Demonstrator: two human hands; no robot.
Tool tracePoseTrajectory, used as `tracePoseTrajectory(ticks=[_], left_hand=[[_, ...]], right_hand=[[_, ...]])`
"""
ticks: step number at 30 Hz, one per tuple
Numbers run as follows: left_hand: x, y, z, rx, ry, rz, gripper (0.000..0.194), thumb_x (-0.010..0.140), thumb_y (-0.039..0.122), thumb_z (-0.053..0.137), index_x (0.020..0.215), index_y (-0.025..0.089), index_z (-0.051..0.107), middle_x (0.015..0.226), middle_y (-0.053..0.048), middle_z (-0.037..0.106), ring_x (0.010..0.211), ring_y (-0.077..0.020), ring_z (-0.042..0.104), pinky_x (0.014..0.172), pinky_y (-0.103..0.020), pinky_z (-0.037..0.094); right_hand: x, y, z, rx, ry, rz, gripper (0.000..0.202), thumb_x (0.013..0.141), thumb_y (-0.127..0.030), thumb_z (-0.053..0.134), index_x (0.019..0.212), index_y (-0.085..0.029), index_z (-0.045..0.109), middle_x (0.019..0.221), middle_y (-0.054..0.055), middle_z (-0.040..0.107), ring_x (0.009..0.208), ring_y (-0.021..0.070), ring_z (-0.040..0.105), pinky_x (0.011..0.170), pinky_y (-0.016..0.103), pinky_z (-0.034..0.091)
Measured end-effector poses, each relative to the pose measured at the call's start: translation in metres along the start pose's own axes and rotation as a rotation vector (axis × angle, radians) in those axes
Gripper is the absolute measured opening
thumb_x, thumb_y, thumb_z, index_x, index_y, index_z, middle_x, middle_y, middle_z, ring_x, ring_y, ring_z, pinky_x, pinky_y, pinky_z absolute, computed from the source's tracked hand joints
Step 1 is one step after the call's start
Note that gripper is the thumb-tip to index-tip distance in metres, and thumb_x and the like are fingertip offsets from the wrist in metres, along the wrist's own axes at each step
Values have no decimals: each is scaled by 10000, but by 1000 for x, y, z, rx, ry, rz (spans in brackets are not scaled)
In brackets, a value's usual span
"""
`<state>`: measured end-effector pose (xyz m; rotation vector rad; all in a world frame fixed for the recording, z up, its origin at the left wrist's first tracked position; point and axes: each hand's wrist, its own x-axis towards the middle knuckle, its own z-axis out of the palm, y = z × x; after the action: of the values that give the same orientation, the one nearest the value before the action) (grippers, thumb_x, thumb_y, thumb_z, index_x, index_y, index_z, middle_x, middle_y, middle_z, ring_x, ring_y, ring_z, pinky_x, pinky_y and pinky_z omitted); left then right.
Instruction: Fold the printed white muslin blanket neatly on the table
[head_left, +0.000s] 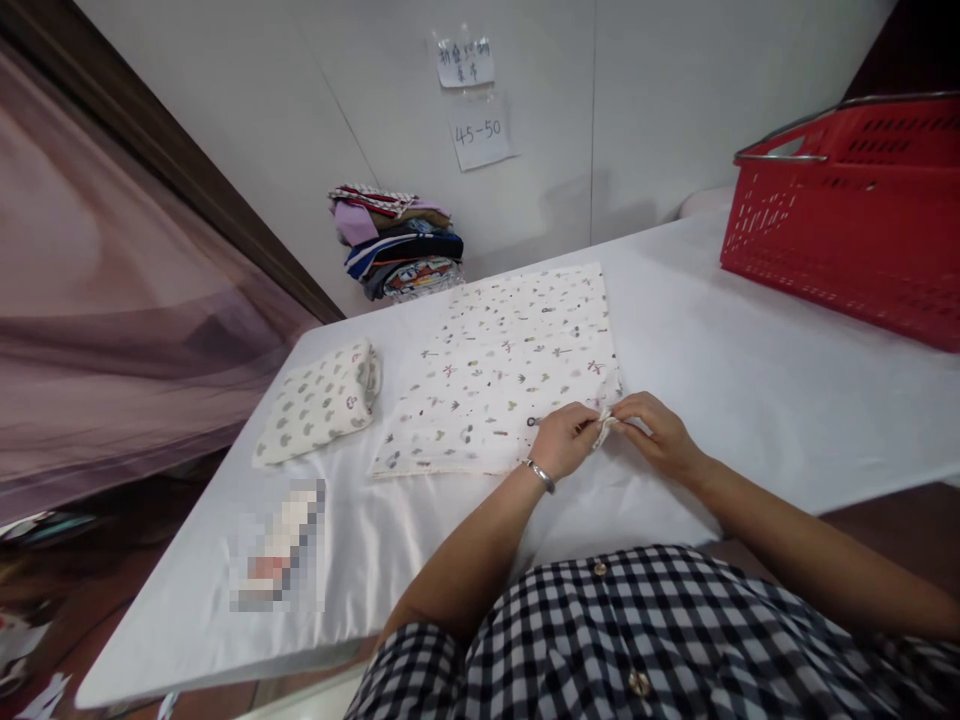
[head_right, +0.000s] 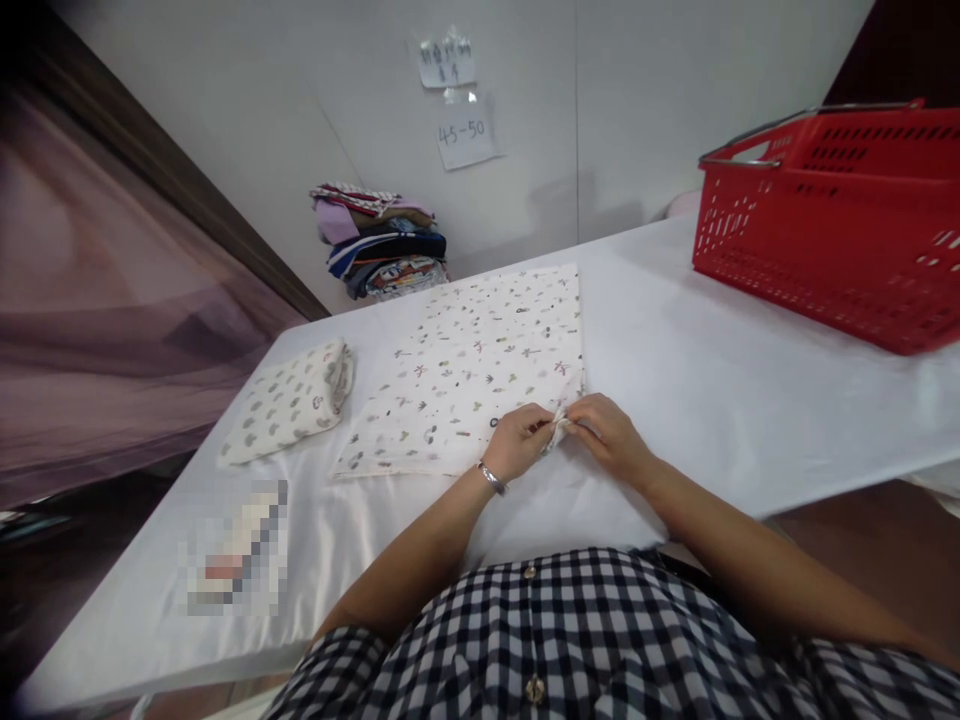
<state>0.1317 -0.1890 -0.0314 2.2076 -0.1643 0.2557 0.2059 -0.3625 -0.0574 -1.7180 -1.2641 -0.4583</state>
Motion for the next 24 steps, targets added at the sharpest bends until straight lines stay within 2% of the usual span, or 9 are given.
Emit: tracePoseTrajectory(ticks=[5, 15, 20, 24], left_hand=[[-1, -1, 0, -38, -10, 0, 143, 834, 211, 527, 820, 205, 669, 759, 3, 623, 727, -128, 569, 700, -244, 435], [-1, 0, 1, -100, 9, -41, 212, 854, 256, 492, 767, 196, 675, 722, 6, 627, 707, -122, 572, 707, -242, 441], [-1, 1, 3, -185, 30, -198, 260, 838, 363, 521, 714, 183, 662, 636, 20, 605, 642, -119, 547, 620, -226, 432], [1, -1, 7, -247, 47, -340, 362, 842, 424, 495, 597, 172, 584, 483, 43, 481, 501, -96, 454, 497, -208, 367]], right_hand=[[1, 2, 0, -4, -2, 12, 246, 864, -182, 562, 1097, -258, 549, 936, 53, 623, 869, 190, 575, 746, 392, 494], [2, 3, -1, -39, -3, 19, 234, 854, -197, 573, 1083, -247, 570, 972, 65, 598, 911, 199, 556, 782, 394, 483], [2, 2, -1, -45, -9, 19, 158, 852, -221, 576, 1009, -241, 569, 971, 61, 599, 916, 197, 560, 798, 400, 477], [3, -1, -1, -35, -14, -7, 149, 843, -189, 578, 981, -234, 546, 964, 60, 593, 913, 196, 557, 801, 406, 476]])
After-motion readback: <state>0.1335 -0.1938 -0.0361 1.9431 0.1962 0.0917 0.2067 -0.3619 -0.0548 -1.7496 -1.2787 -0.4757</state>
